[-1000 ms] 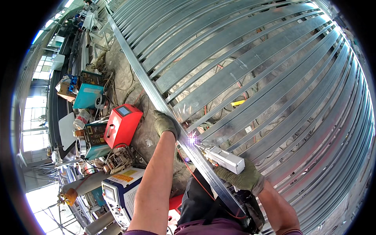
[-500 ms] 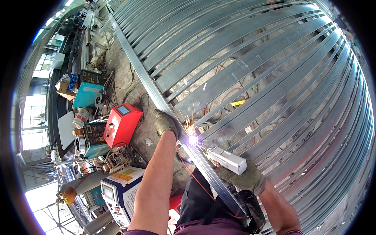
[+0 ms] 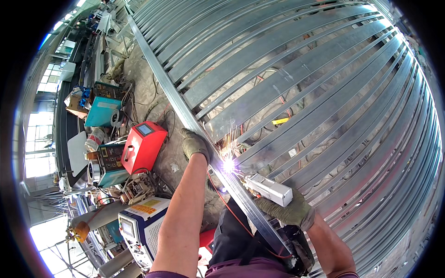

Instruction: The person welds a metal frame using a handheld welding torch. They hold the frame with one hand and guide the torch along the seams with the other, creating sparks as they work.

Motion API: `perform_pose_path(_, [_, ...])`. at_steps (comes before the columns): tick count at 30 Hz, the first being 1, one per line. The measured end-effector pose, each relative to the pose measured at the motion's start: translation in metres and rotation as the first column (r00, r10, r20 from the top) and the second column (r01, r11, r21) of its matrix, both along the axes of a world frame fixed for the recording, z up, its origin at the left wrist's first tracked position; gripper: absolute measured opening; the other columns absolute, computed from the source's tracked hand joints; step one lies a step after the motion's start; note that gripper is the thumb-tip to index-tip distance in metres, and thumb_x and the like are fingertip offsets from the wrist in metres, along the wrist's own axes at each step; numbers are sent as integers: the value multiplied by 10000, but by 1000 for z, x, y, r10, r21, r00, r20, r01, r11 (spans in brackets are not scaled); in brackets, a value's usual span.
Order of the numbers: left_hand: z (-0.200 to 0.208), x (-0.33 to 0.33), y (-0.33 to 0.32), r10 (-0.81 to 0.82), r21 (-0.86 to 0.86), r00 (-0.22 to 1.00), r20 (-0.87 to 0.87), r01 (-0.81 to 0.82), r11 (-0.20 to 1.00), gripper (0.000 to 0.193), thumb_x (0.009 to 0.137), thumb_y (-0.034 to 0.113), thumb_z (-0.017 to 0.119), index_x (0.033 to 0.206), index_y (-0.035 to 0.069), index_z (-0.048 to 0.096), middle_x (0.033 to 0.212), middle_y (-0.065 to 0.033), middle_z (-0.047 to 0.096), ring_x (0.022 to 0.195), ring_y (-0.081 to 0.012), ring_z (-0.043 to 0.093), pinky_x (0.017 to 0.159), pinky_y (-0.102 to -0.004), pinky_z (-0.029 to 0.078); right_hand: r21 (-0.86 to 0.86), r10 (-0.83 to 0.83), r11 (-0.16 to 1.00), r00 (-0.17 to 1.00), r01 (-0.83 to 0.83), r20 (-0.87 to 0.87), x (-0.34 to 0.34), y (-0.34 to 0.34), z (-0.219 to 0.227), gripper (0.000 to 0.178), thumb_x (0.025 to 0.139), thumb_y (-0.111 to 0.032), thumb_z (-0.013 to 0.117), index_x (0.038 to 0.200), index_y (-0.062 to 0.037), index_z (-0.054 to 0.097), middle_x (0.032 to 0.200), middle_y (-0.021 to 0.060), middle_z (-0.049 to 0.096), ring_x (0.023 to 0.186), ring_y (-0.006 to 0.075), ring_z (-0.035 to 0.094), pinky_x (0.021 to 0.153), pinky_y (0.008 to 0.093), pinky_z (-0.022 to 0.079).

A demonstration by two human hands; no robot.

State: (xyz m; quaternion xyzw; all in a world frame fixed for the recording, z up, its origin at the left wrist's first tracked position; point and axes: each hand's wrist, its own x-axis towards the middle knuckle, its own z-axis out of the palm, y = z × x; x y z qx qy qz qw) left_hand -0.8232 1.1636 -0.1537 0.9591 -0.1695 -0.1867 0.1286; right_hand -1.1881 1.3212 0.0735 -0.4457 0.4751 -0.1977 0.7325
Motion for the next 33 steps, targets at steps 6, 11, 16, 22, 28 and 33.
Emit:
perform_pose_path(6, [-11,8,1,-50,82,998,41,47,996,826,1079,613,245,1453,-85,481,1453,-253,593,1323,-345,613,1130,-401,452,-30,28,999,999,-29,-36,-3,3,-4,485,915,-231,858,1342,-70,693,1226,54,766,1093,127,727,924,289,596])
perform_pose_path(11, [-22,11,-1,-100,143,993,58,91,986,821,1082,604,235,1465,-84,468,1462,-253,586,1331,-343,609,1137,-401,447,28,5,1000,1000,-5,-6,-3,4,-3,499,924,-251,852,1355,-64,683,1168,54,773,1017,114,727,866,284,600])
perform_pose_path(16, [-35,19,-1,-150,206,985,81,130,970,815,1086,595,224,1476,-83,454,1472,-253,579,1339,-341,604,1144,-400,442,-5,16,1000,1000,-16,-10,-5,4,-3,501,931,-275,845,1354,-61,684,1131,55,774,973,107,722,829,284,600])
perform_pose_path(22, [-59,27,-3,-231,288,968,94,195,937,809,1090,585,211,1489,-81,437,1483,-253,571,1349,-339,599,1153,-400,436,-17,15,1000,999,-15,-39,-7,5,2,492,932,-274,842,1349,-64,689,1184,64,774,1040,129,732,880,301,598])
perform_pose_path(28, [-92,43,-6,-354,406,928,118,280,870,803,1093,574,199,1503,-80,421,1494,-252,563,1359,-336,594,1161,-399,431,15,17,1000,1000,-17,-20,-6,4,7,492,933,-275,841,1356,-76,688,1202,67,772,1055,134,732,894,303,596])
perform_pose_path(33, [-74,79,10,-166,232,978,126,134,963,938,1061,666,234,1422,-170,461,1439,-338,564,1327,-395,606,1123,-424,465,37,100,994,995,-100,4,0,1,2,495,937,-284,838,1366,-90,686,1211,65,771,1057,130,730,893,294,590])
